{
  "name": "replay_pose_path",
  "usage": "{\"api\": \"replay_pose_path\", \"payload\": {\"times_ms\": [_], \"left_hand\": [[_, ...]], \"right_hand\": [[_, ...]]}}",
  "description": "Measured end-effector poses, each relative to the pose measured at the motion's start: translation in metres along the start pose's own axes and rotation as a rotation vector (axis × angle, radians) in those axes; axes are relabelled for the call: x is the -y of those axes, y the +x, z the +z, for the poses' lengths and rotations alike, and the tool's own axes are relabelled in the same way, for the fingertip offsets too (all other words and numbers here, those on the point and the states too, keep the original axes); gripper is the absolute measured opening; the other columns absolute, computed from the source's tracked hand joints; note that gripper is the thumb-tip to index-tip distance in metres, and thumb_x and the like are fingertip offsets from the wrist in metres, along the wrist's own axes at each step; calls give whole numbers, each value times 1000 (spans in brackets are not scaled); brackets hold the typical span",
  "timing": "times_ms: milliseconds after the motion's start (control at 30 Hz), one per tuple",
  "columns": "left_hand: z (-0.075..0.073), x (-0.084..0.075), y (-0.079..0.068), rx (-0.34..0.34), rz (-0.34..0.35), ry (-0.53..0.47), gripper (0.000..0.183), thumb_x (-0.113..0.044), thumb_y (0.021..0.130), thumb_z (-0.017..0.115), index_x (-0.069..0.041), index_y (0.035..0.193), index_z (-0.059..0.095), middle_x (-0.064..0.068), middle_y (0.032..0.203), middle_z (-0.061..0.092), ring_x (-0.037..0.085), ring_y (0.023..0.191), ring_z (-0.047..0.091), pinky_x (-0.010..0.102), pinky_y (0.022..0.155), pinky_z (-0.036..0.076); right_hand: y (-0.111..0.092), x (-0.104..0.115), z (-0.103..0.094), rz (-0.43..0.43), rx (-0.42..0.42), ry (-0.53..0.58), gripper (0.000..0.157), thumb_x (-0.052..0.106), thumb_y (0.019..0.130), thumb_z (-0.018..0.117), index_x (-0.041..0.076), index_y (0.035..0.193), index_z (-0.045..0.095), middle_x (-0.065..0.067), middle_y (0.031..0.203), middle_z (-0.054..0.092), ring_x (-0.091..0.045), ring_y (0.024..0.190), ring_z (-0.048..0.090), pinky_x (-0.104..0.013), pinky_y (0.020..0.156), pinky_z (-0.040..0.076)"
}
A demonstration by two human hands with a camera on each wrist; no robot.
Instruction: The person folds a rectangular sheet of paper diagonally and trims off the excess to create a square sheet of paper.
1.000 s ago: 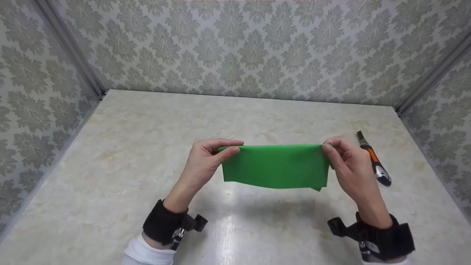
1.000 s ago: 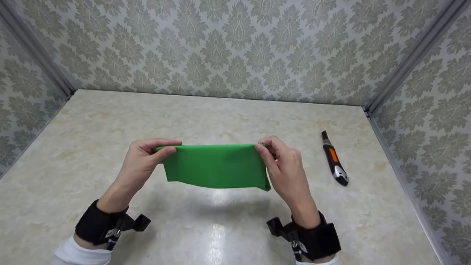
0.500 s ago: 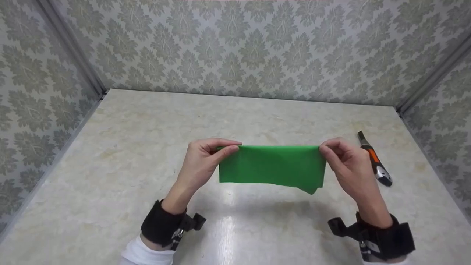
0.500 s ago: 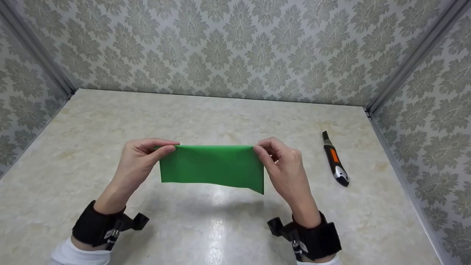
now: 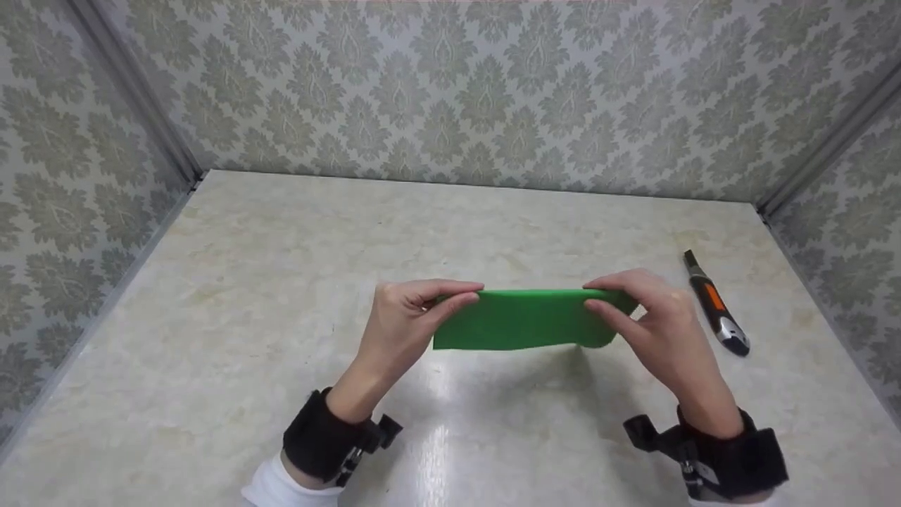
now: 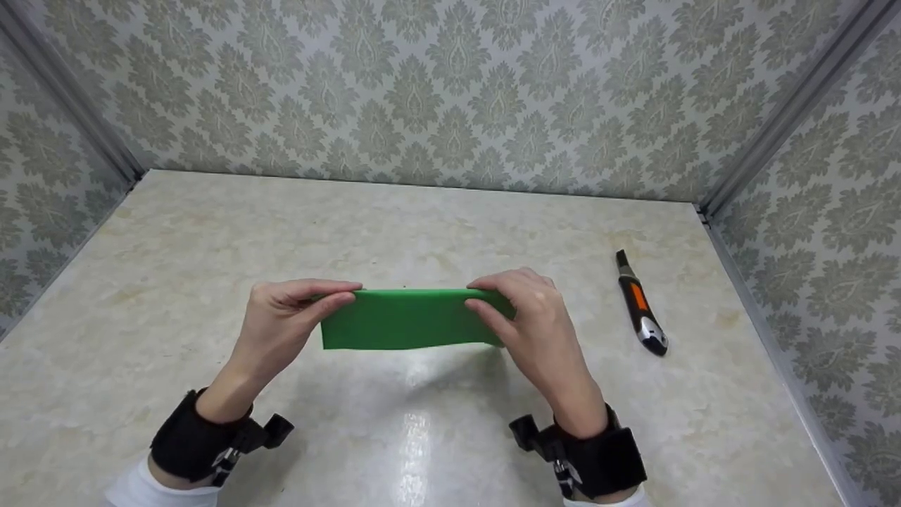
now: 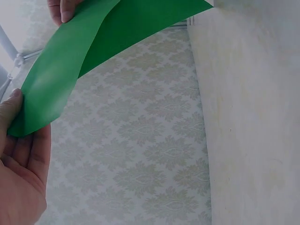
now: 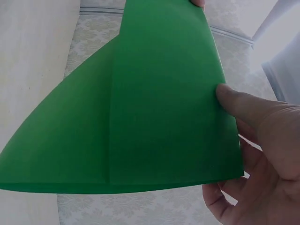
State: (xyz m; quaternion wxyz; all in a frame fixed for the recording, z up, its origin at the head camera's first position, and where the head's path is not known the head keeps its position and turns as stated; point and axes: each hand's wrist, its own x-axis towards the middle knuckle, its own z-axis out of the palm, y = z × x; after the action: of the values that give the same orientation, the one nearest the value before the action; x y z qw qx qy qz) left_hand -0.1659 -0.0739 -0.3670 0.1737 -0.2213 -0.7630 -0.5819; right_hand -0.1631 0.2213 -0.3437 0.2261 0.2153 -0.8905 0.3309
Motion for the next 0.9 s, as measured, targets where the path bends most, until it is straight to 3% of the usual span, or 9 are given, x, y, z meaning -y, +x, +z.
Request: {"api": "replay_pose_path", "payload": {"times_ms": [133,200,333,633,900], "left_hand": [[-3,2,2,6,-28,-25,14,-22,89,75,-18,100,82,-3,94,80,6,88,75,22,74,58],[-5,3,3,10,-39,-33,14,-22,89,74,-18,101,82,-2,94,80,6,88,75,22,75,58],[-9,6,5,16,-60,-31,14,-23,89,74,-20,101,81,-3,95,80,6,89,74,21,75,57],[-17,5,9,-1,-197,-28,9,-25,86,78,-23,94,82,-2,90,79,8,78,71,21,69,54],[-21,4,9,10,-227,33,8,-30,86,77,-26,92,81,-4,88,79,8,73,70,19,66,51]], "right_hand": [[1,-1,-4,180,3,105,14,12,85,79,13,98,76,7,89,73,3,83,61,-13,70,44],[3,-1,-5,272,14,182,14,14,85,79,9,98,76,10,87,72,-1,86,62,-14,77,45],[6,-1,-6,391,28,317,19,15,85,80,2,98,75,14,83,72,-6,89,63,-19,81,48],[7,1,-5,473,35,409,25,15,83,81,-4,99,74,12,79,74,-6,76,69,-23,69,55],[7,2,-4,492,53,425,27,16,85,80,-2,104,73,8,82,75,-7,76,70,-22,70,54]]}}
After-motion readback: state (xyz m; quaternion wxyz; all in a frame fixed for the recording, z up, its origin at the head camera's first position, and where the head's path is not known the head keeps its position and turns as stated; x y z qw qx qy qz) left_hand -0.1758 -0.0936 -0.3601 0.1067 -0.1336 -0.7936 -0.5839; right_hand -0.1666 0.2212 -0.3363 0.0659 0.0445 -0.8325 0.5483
